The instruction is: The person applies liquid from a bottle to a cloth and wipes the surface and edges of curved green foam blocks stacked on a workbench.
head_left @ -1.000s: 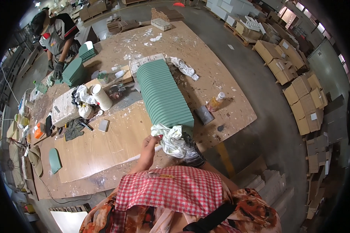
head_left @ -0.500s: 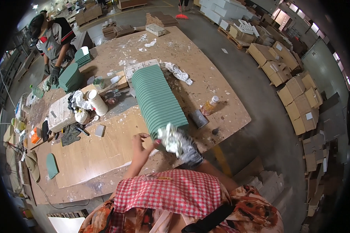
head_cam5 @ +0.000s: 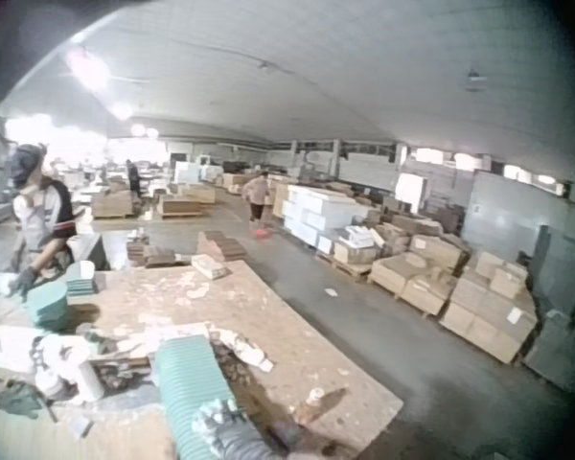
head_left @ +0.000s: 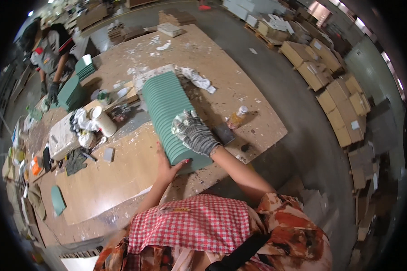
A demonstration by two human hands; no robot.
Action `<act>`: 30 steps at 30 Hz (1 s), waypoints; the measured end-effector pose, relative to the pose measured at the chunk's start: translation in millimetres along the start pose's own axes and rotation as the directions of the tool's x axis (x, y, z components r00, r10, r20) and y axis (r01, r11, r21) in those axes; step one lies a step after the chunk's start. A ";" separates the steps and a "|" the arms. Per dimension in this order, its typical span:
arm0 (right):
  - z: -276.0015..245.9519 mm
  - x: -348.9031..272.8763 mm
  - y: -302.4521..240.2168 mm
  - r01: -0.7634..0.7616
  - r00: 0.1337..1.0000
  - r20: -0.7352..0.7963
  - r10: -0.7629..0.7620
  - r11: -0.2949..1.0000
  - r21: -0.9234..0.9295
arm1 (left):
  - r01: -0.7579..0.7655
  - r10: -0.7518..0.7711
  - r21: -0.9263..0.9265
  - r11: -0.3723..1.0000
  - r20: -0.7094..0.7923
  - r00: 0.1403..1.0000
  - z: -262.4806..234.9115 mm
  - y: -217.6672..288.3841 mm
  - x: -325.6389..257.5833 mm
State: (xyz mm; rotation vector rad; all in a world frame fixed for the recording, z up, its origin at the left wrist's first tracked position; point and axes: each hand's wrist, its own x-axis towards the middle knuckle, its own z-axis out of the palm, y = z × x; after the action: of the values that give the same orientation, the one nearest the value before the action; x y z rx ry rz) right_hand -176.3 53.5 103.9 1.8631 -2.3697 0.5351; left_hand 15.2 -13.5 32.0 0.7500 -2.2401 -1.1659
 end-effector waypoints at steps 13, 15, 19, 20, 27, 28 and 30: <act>-21.0 -9.1 35.9 0.141 0.907 -0.420 0.022 0.925 0.354 | -0.156 0.150 -0.147 0.977 -0.048 0.987 11.7 -1.5 -11.4; -64.7 -10.5 53.3 -0.045 0.818 -0.558 0.139 0.983 0.178 | -0.145 0.137 -0.148 0.978 -0.064 0.988 8.5 -5.2 -14.1; -96.0 -24.7 116.5 -0.243 0.668 -0.691 0.275 0.959 0.147 | -0.122 0.112 -0.173 0.977 -0.067 0.991 4.0 -10.6 -19.2; -82.7 -35.4 142.6 -0.338 0.719 -0.612 0.330 0.935 0.107 | -0.131 0.123 -0.178 0.975 -0.057 0.991 7.6 -8.4 -16.9; -39.9 -59.5 193.8 -0.330 0.811 -0.502 0.301 0.944 0.033 | -0.139 0.132 -0.202 0.970 -0.047 0.990 14.2 -13.1 -19.3; -43.8 -57.4 192.5 -0.285 0.804 -0.536 0.256 0.958 0.030 | -0.130 0.117 -0.201 0.971 -0.075 0.990 9.8 -9.5 -19.2; -35.0 -67.6 203.4 -0.360 0.827 -0.490 0.277 0.929 -0.082 | -0.139 0.138 -0.133 0.981 -0.013 0.990 4.2 1.4 -18.1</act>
State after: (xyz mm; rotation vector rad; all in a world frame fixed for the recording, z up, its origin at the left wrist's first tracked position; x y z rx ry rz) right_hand -358.3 167.9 73.0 1.0997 -2.2982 0.6919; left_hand 25.2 1.6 27.8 0.5340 -2.1490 -1.2301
